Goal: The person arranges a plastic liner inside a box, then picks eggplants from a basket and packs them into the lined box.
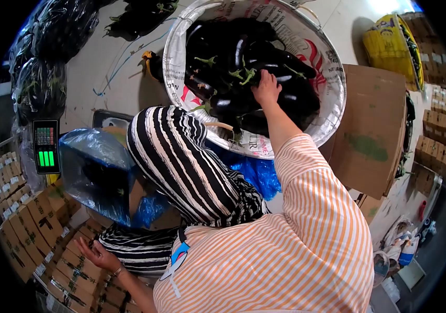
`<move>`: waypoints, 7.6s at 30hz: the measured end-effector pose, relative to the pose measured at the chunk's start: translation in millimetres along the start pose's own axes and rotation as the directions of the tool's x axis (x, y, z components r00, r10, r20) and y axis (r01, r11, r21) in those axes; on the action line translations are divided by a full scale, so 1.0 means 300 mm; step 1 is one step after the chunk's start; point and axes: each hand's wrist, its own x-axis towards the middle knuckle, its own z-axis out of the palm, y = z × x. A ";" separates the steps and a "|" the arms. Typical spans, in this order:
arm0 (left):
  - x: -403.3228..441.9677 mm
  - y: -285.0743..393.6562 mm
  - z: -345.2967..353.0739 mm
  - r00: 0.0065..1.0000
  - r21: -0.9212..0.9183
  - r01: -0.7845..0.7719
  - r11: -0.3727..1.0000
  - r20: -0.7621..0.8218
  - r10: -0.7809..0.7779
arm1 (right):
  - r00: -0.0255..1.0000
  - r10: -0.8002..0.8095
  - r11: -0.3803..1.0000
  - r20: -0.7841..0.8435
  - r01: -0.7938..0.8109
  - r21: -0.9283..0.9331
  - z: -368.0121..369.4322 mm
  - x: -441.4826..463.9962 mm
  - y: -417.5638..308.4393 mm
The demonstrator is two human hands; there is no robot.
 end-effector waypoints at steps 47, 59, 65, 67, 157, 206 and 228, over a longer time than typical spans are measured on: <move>0.178 0.204 0.103 0.742 -0.615 0.659 -0.433 0.624 0.245 | 0.831 -0.554 -0.211 -0.047 -0.086 0.974 -0.869 -0.393 -1.141; 0.235 0.052 0.256 0.782 -0.636 0.171 -0.752 0.552 -0.289 | 0.262 -0.659 0.638 0.705 -0.301 0.709 -0.569 -0.990 -0.994; 0.278 0.043 0.286 0.692 -0.554 0.251 -0.794 0.676 -0.253 | 0.185 -0.978 0.120 -0.098 0.880 0.460 -0.596 -1.010 -1.196; 0.286 0.042 0.256 0.727 -0.491 0.302 -0.817 0.673 -0.136 | 0.166 -0.984 0.120 -0.061 0.881 0.457 -0.550 -1.000 -1.266; 0.333 -0.075 0.159 0.854 -0.755 -0.032 -0.655 0.320 -0.411 | 0.397 -0.480 0.858 0.782 0.400 0.324 -0.035 -0.990 -1.389; 0.237 0.180 0.546 0.688 0.045 0.650 0.758 0.389 -0.613 | 0.098 -0.979 0.101 0.177 -0.519 0.849 -0.644 -0.371 -1.448; 0.087 -0.020 -0.022 0.651 -0.942 0.318 0.109 0.133 -0.747 | 0.743 -0.658 -0.142 0.121 -0.280 0.949 -0.707 -0.182 -0.947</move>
